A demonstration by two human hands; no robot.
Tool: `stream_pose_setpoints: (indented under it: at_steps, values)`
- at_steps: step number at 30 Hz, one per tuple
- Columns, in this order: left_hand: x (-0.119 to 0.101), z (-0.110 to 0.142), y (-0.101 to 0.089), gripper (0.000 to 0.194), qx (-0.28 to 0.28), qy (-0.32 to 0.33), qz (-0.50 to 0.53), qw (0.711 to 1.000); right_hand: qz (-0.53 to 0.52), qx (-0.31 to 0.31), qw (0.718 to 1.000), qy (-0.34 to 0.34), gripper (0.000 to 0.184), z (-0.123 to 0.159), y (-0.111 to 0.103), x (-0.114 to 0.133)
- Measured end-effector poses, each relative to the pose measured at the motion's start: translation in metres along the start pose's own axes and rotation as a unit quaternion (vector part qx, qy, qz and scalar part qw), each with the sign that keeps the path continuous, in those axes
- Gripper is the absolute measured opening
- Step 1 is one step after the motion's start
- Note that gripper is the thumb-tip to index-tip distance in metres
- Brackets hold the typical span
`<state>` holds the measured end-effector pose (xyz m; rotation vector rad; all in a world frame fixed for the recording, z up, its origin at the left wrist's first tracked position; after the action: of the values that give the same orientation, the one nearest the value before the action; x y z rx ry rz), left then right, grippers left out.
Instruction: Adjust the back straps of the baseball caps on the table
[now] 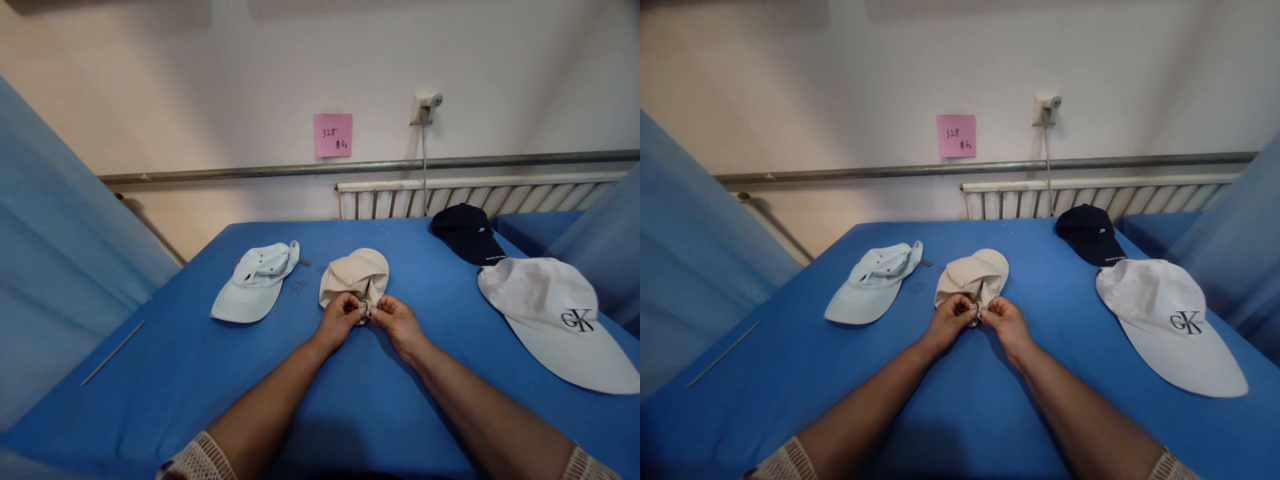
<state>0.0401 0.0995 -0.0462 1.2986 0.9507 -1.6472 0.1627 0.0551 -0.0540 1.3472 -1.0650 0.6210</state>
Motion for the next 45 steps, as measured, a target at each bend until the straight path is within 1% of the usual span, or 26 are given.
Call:
stream_pose_setpoints:
  at_steps: [3, 5, 8, 12, 15, 18, 21, 24, 26, 30, 33, 35, 37, 39, 44, 45]
  values:
    - [-0.001, 0.002, 0.001, 0.031, 0.022, -0.014, 0.025, 0.999, 0.004, 0.003, 1.0, -0.005, 0.03, 0.001, 0.001, 0.002]
    - [-0.001, 0.003, 0.002, 0.032, 0.03, -0.029, 0.033, 0.999, 0.013, -0.007, 1.0, -0.015, 0.03, 0.002, -0.001, 0.003]
    - [-0.001, 0.005, 0.003, 0.03, 0.031, -0.058, 0.059, 0.996, 0.027, -0.027, 0.999, -0.031, 0.03, 0.002, -0.004, 0.004]
    - [0.0, 0.006, 0.004, 0.023, 0.025, -0.089, 0.091, 0.992, 0.043, -0.019, 0.998, -0.052, 0.027, 0.002, -0.002, 0.002]
    - [0.001, 0.005, 0.004, 0.015, 0.011, -0.087, 0.085, 0.993, 0.057, -0.016, 0.996, -0.063, 0.023, 0.002, -0.003, 0.0]
    - [0.004, 0.003, 0.002, 0.011, -0.021, -0.087, 0.067, 0.994, 0.093, -0.017, 0.993, -0.067, 0.019, 0.002, -0.006, -0.002]
    - [0.007, 0.001, -0.001, 0.014, -0.047, -0.091, 0.059, 0.993, 0.153, 0.005, 0.985, -0.083, 0.013, 0.003, -0.007, -0.001]
    - [0.009, -0.001, -0.002, 0.019, -0.047, -0.098, 0.054, 0.993, 0.197, 0.032, 0.975, -0.102, 0.008, 0.003, -0.006, 0.003]
    - [0.01, 0.0, -0.002, 0.02, -0.034, -0.101, 0.053, 0.993, 0.192, 0.031, 0.976, -0.101, 0.009, 0.002, -0.006, 0.003]
    - [0.008, 0.002, 0.0, 0.029, 0.011, -0.093, 0.08, 0.992, 0.124, 0.011, 0.989, -0.083, 0.015, 0.0, -0.007, 0.001]
    - [0.008, 0.004, -0.001, 0.033, 0.006, -0.086, 0.096, 0.992, 0.095, 0.004, 0.992, -0.078, 0.018, -0.001, -0.006, -0.001]
    - [0.009, 0.004, -0.001, 0.033, -0.006, -0.089, 0.102, 0.991, 0.093, 0.007, 0.993, -0.077, 0.019, -0.001, -0.006, -0.002]
    - [0.01, 0.003, -0.001, 0.033, -0.006, -0.095, 0.102, 0.99, 0.094, 0.011, 0.993, -0.076, 0.019, -0.001, -0.006, -0.003]
    - [0.011, 0.001, -0.001, 0.035, 0.004, -0.103, 0.09, 0.991, 0.101, 0.016, 0.992, -0.078, 0.02, -0.001, -0.007, -0.005]
    - [0.013, -0.003, 0.002, 0.039, 0.054, -0.118, 0.066, 0.989, 0.103, 0.046, 0.991, -0.07, 0.019, -0.001, -0.005, -0.009]
    - [0.013, -0.003, 0.003, 0.039, 0.052, -0.113, 0.063, 0.99, 0.101, 0.048, 0.991, -0.07, 0.019, -0.001, -0.005, -0.009]
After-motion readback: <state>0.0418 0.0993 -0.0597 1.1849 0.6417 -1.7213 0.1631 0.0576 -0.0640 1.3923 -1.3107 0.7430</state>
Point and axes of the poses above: each hand's wrist, its own z-axis away from the middle knuckle, its own y-axis out of the palm, x = y × z, the point moved 8 cm from there along -z, towards the middle knuckle, and after that the axes turned 12 degrees about -y, right-handed, at the moved point
